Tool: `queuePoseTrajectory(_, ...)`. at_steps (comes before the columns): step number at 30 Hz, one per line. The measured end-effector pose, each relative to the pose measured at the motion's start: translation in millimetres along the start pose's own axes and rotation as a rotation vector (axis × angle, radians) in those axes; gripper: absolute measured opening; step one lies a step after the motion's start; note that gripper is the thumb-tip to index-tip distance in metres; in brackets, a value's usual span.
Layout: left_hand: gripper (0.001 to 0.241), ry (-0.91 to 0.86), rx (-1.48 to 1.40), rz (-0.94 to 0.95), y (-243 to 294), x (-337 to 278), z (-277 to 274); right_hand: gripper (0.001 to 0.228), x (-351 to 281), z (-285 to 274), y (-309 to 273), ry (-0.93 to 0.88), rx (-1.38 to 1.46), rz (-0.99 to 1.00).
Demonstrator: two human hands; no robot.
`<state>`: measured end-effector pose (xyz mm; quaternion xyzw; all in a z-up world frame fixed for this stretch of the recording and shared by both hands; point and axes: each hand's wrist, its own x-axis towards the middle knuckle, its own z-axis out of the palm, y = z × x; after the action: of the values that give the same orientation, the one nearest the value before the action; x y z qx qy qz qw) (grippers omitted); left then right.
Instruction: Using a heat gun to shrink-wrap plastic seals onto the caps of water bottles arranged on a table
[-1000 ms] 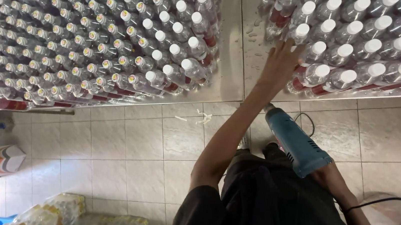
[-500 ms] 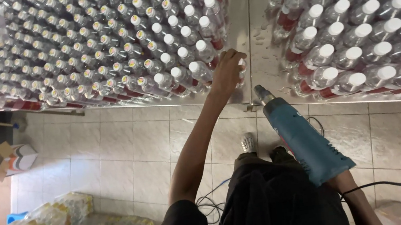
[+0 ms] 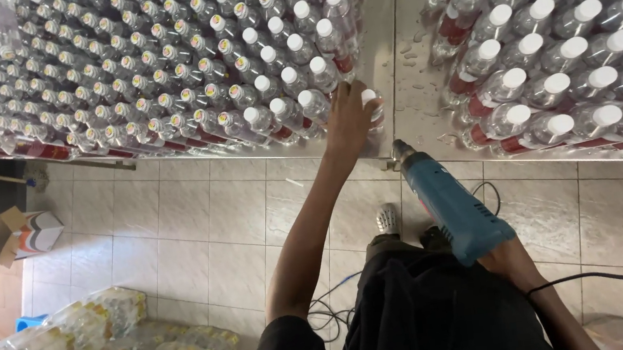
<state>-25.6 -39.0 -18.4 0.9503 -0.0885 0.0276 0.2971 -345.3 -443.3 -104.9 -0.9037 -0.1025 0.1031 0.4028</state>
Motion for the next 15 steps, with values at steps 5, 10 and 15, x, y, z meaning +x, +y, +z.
queuePoseTrajectory(5, 0.035, -0.076, -0.109, 0.115, -17, 6, -10, 0.048, -14, -11, 6, 0.022, -0.049, -0.045)
queuePoseTrajectory(10, 0.040, -0.038, -0.157, -0.011, 14, 1, -43, 0.043, 33, 19, -12, 0.041, -0.084, -0.096)
queuePoseTrajectory(15, 0.041, 0.012, 0.050, -0.084, 26, 1, -32, 0.038, 63, 24, -6, 0.026, -0.127, -0.174)
